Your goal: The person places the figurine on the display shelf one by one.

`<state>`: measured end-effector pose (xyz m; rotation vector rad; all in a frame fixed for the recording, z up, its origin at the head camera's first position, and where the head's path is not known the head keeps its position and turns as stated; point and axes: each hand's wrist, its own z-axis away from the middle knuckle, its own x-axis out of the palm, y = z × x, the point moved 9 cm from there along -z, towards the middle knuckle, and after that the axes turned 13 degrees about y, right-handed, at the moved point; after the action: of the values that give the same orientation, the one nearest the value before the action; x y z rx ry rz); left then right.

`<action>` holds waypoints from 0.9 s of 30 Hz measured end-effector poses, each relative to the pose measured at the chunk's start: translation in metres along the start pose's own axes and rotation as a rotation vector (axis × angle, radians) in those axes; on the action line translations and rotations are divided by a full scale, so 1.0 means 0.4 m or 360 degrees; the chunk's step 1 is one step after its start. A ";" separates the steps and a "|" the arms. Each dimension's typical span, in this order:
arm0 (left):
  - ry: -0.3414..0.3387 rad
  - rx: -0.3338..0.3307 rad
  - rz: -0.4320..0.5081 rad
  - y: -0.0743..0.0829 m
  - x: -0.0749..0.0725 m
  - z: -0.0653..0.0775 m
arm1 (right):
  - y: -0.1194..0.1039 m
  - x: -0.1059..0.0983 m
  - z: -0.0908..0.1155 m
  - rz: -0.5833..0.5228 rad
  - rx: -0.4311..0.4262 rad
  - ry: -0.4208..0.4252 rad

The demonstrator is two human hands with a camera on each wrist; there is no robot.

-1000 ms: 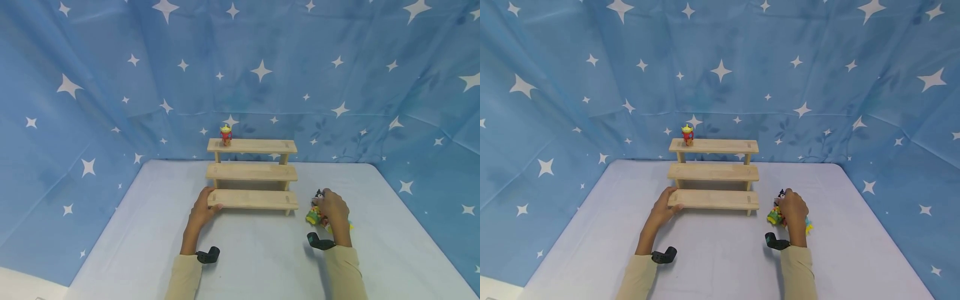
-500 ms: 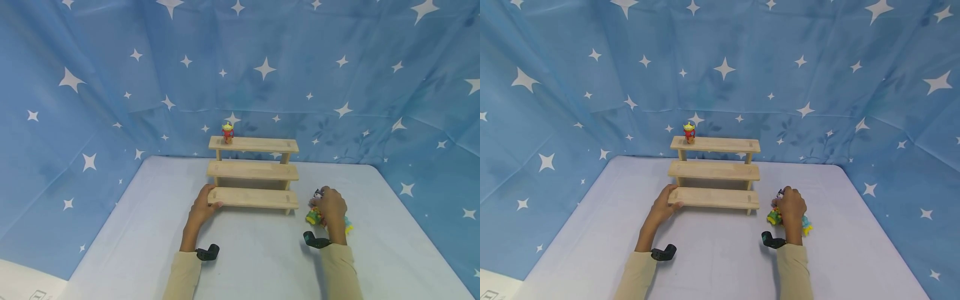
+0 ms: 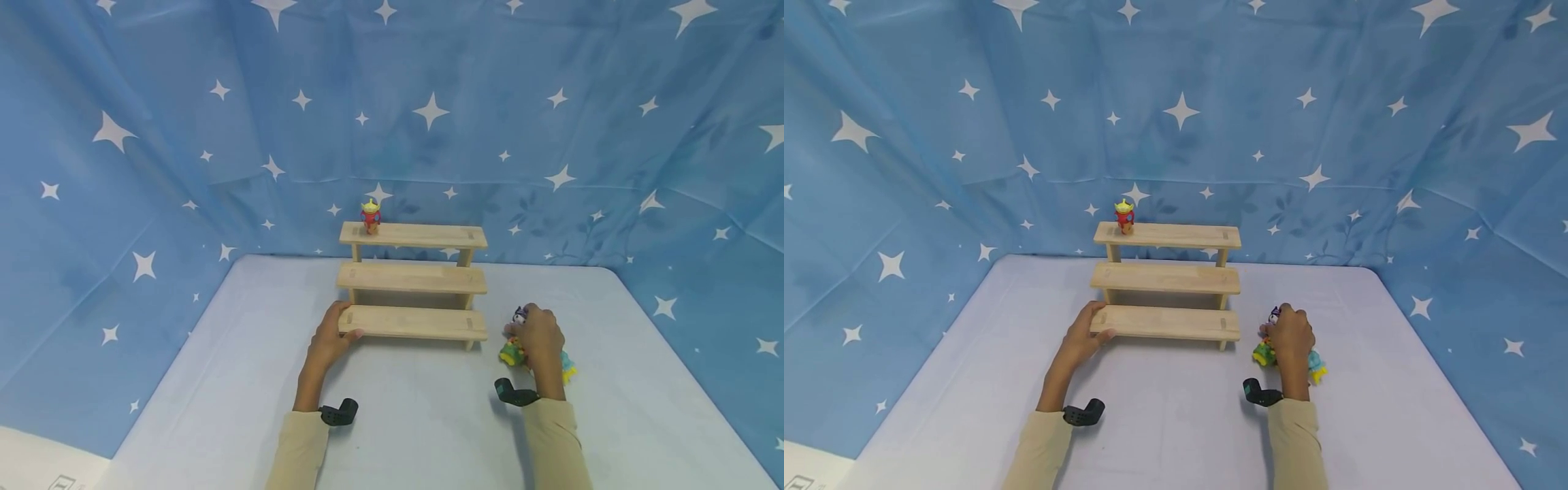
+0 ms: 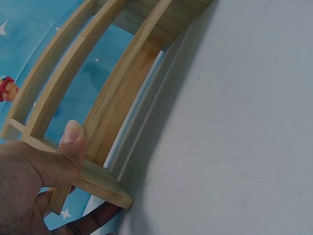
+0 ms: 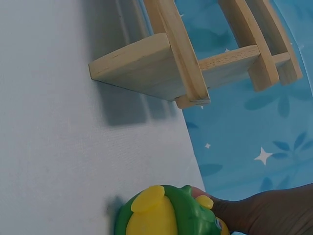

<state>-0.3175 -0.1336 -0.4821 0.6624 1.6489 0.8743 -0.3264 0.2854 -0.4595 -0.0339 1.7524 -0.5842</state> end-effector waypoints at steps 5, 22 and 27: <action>0.0002 -0.0002 -0.0019 -0.001 0.000 0.001 | -0.010 0.005 0.007 -0.0021 -0.0024 -0.0026; 0.0004 0.0005 -0.0025 0.005 -0.003 -0.002 | -0.030 0.015 0.004 -0.0022 -0.0068 0.0066; -0.0004 -0.0009 -0.0021 0.004 -0.003 0.001 | -0.024 0.007 0.012 -0.0084 -0.0064 0.0090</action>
<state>-0.3170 -0.1335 -0.4801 0.6479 1.6466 0.8677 -0.3255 0.2743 -0.4587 -0.0929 1.8228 -0.5932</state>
